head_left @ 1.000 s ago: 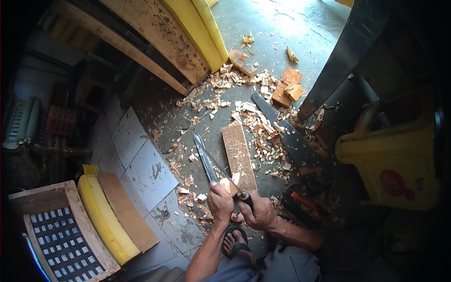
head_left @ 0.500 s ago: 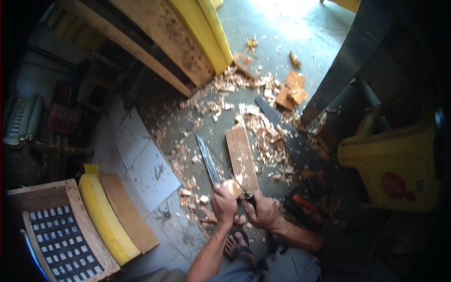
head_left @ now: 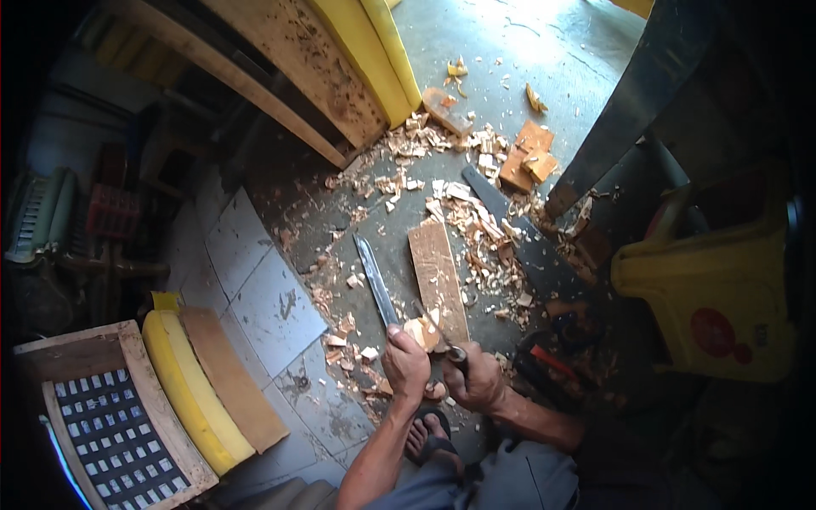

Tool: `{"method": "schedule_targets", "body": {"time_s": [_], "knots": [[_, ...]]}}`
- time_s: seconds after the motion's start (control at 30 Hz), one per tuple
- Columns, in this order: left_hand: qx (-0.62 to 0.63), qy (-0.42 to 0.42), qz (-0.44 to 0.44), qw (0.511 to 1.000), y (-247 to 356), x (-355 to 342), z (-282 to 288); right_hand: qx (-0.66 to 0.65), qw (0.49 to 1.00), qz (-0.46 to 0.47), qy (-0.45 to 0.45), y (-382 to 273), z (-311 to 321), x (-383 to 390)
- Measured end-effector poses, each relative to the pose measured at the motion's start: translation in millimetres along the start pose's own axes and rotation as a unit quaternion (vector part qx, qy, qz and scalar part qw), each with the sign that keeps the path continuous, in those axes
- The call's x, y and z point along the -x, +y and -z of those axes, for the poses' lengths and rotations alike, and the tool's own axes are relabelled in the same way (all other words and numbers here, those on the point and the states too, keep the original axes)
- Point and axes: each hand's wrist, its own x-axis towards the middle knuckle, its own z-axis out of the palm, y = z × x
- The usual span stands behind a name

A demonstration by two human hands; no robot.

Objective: The person carves a piece of wood using a knife while sitting on a stool. They use the knife to shave thin strips from the wood block, which they hold in their hands and stabilize against their legs, creating a pile of shavings on the floor.

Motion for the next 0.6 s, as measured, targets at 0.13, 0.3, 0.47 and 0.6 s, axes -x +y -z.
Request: {"method": "schedule_targets", "body": {"time_s": [0.13, 0.3, 0.47, 0.6], "knots": [[-0.003, 0.042, -0.045, 0.998, 1, -3, -4, 0.100, 0.982, -0.110, -0.118, 2, 0, 0], [-0.004, -0.002, -0.031, 1.000, -2, -2, -3, 0.097, 0.982, -0.121, -0.104, -1, 2, -1], [0.026, 0.005, -0.026, 0.999, -8, 3, -2, -0.049, 0.998, 0.015, 0.035, -3, 4, -2], [-0.006, 0.052, -0.089, 0.995, -11, 1, -3, 0.123, 0.979, -0.112, -0.116, -1, 2, -2]]}}
